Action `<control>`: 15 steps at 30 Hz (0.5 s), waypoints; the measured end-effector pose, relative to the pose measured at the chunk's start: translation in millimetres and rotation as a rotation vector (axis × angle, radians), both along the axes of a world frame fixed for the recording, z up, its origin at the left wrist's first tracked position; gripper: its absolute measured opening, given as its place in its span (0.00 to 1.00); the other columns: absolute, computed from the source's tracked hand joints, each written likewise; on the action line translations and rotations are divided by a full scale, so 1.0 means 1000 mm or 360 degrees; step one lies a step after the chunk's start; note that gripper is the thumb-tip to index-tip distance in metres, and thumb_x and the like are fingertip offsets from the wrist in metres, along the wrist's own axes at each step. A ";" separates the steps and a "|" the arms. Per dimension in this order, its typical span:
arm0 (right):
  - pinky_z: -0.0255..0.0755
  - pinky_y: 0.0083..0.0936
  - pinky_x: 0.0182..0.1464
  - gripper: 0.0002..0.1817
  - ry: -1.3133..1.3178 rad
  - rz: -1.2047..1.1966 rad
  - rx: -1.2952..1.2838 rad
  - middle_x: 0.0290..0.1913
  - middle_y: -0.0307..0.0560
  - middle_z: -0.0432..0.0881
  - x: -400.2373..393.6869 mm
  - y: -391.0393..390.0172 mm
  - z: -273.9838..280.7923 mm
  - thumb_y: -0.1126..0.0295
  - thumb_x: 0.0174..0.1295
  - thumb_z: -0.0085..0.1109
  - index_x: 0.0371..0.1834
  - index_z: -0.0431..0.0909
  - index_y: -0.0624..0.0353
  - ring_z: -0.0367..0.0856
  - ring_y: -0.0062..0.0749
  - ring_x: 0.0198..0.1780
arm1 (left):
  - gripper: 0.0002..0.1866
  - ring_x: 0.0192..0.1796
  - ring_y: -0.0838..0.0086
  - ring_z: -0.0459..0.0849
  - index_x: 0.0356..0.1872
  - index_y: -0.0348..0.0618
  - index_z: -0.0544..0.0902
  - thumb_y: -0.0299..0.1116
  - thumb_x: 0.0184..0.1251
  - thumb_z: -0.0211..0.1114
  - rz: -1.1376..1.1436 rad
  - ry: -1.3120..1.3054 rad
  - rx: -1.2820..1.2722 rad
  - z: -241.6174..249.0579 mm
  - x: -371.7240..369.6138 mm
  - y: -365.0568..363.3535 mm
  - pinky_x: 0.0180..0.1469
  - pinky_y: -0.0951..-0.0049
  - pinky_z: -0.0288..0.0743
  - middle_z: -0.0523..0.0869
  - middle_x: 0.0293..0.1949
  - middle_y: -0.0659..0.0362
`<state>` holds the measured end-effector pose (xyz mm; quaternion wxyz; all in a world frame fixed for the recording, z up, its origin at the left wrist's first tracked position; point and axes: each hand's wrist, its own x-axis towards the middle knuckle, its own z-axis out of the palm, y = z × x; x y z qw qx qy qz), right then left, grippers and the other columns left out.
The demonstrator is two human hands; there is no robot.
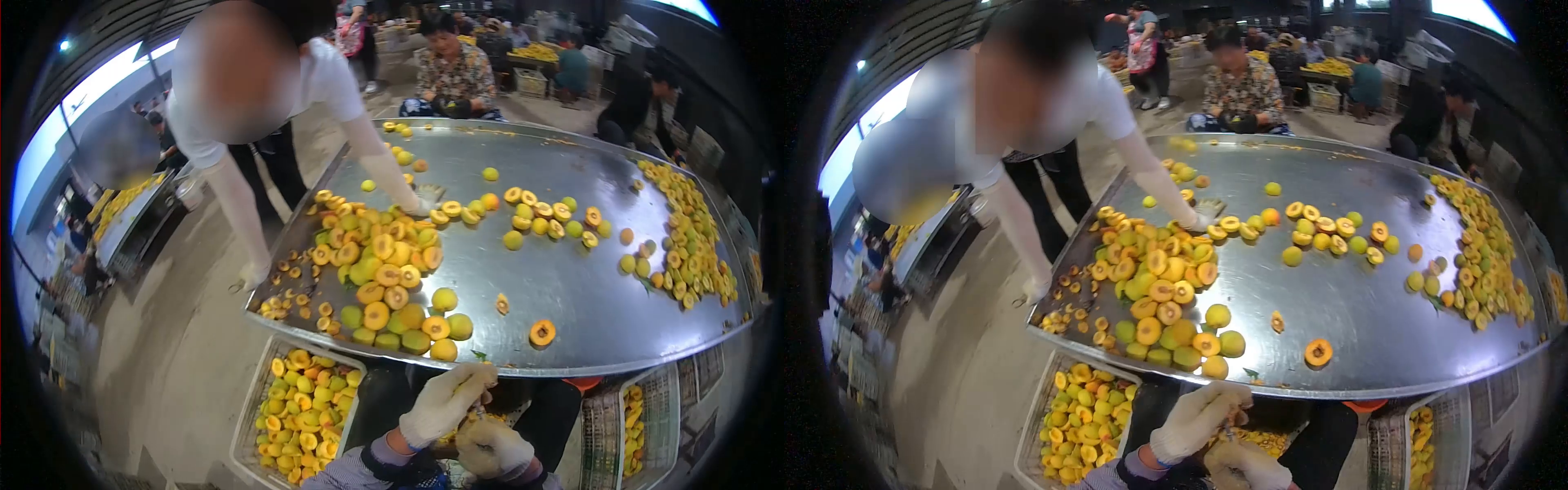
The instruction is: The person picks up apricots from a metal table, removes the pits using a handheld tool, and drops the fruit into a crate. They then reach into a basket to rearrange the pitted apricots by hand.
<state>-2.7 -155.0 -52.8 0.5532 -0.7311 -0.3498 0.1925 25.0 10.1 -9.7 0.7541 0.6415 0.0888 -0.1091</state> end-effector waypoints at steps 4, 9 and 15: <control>0.67 0.34 0.31 0.04 -0.0394 -0.0293 0.0188 0.24 0.51 0.73 -0.006 0.006 0.013 0.76 0.58 0.59 0.26 0.76 0.61 0.73 0.46 0.28 | 0.19 0.33 0.78 0.82 0.52 0.37 0.80 0.42 0.74 0.56 -0.0190 -0.0098 -0.0013 0.000 -0.004 0.004 0.39 0.76 0.77 0.84 0.36 0.58; 0.68 0.36 0.30 0.04 -0.0463 -0.0395 0.0216 0.24 0.50 0.75 -0.013 0.007 0.011 0.74 0.60 0.61 0.30 0.78 0.62 0.75 0.44 0.27 | 0.20 0.34 0.71 0.86 0.52 0.42 0.81 0.47 0.72 0.58 -0.0112 -0.0274 0.0453 0.005 -0.010 0.001 0.41 0.72 0.78 0.86 0.37 0.54; 0.71 0.28 0.31 0.06 0.0975 -0.0554 0.0228 0.29 0.45 0.77 -0.030 0.001 0.017 0.80 0.60 0.61 0.40 0.77 0.64 0.77 0.34 0.29 | 0.22 0.35 0.67 0.86 0.51 0.43 0.81 0.51 0.71 0.56 -0.0155 -0.0197 0.0434 0.007 -0.013 0.003 0.42 0.69 0.78 0.86 0.36 0.54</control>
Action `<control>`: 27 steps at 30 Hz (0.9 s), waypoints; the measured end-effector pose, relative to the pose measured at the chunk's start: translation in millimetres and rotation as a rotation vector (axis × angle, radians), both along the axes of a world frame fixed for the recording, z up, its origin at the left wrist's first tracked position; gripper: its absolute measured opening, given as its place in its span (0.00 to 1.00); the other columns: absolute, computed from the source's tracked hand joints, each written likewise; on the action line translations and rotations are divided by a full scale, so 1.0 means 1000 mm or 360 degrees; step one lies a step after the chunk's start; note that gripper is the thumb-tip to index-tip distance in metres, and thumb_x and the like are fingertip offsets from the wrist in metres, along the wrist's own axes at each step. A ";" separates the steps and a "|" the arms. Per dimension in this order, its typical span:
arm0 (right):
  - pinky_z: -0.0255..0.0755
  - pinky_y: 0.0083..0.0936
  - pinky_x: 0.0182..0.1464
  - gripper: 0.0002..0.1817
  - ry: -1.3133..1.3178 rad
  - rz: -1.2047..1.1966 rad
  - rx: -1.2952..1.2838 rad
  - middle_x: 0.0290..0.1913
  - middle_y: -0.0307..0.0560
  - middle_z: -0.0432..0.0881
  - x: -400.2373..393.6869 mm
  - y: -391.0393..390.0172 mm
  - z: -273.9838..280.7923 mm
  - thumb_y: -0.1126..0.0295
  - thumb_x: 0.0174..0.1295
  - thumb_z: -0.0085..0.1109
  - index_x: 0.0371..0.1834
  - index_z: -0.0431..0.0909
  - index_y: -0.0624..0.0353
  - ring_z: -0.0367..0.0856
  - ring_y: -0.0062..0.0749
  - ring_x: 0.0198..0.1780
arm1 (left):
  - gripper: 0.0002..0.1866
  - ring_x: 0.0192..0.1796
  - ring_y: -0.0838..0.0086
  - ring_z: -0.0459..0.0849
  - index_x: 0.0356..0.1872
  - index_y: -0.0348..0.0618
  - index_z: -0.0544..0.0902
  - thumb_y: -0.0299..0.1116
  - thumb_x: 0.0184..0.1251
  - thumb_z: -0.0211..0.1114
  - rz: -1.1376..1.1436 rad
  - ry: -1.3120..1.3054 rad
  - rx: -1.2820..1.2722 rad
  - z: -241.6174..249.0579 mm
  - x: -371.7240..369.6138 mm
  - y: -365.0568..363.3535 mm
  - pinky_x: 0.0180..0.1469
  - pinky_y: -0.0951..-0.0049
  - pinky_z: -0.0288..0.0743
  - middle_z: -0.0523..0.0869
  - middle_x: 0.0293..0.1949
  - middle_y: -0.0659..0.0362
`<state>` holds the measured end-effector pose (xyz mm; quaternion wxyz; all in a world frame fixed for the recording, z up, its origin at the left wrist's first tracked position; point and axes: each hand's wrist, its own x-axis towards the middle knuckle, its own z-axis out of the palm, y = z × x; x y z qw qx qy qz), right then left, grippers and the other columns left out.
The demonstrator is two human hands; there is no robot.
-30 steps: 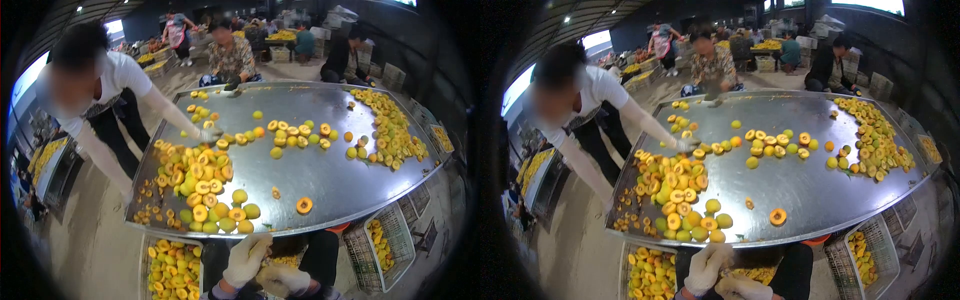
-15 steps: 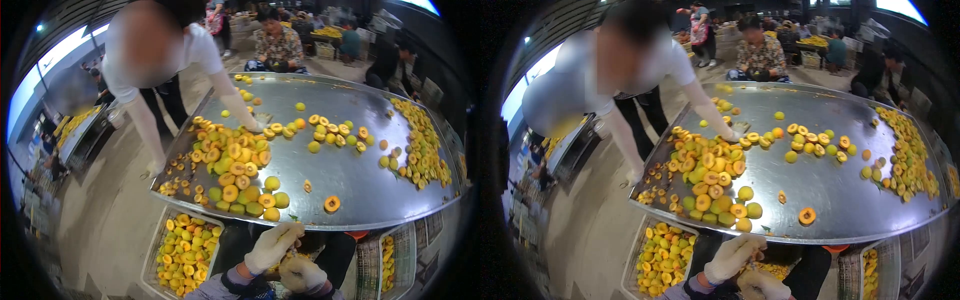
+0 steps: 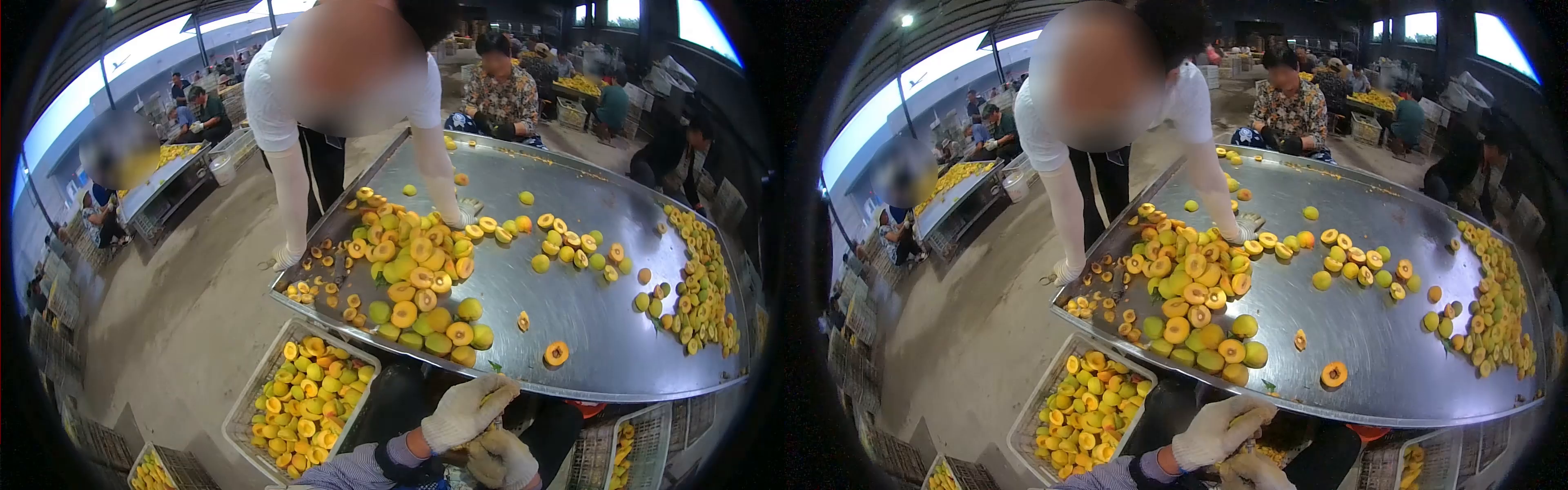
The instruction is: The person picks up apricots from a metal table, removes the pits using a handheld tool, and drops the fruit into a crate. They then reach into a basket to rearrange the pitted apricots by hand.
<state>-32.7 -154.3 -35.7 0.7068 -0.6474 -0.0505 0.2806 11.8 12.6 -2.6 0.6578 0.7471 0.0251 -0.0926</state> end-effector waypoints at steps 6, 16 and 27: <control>0.68 0.20 0.26 0.05 -0.1048 0.0051 -0.0214 0.27 0.40 0.75 -0.006 0.007 0.006 0.79 0.63 0.58 0.41 0.75 0.61 0.73 0.26 0.23 | 0.22 0.40 0.61 0.86 0.50 0.44 0.81 0.52 0.71 0.55 0.0030 -0.0118 0.0066 -0.004 -0.008 0.002 0.45 0.67 0.78 0.86 0.39 0.53; 0.51 0.19 0.13 0.11 0.0908 0.0034 0.0603 0.15 0.35 0.64 -0.006 0.016 0.024 0.65 0.69 0.47 0.27 0.67 0.51 0.56 0.20 0.10 | 0.21 0.40 0.62 0.86 0.50 0.45 0.82 0.51 0.71 0.56 0.0066 -0.0146 0.0050 0.001 -0.020 0.008 0.45 0.68 0.78 0.86 0.39 0.54; 0.50 0.18 0.14 0.12 0.0937 0.0019 0.0476 0.16 0.34 0.62 -0.011 0.017 0.022 0.65 0.70 0.46 0.26 0.65 0.51 0.55 0.18 0.11 | 0.21 0.36 0.68 0.87 0.50 0.43 0.82 0.51 0.71 0.56 0.0098 -0.0086 -0.0059 0.001 -0.027 0.013 0.42 0.70 0.78 0.87 0.35 0.54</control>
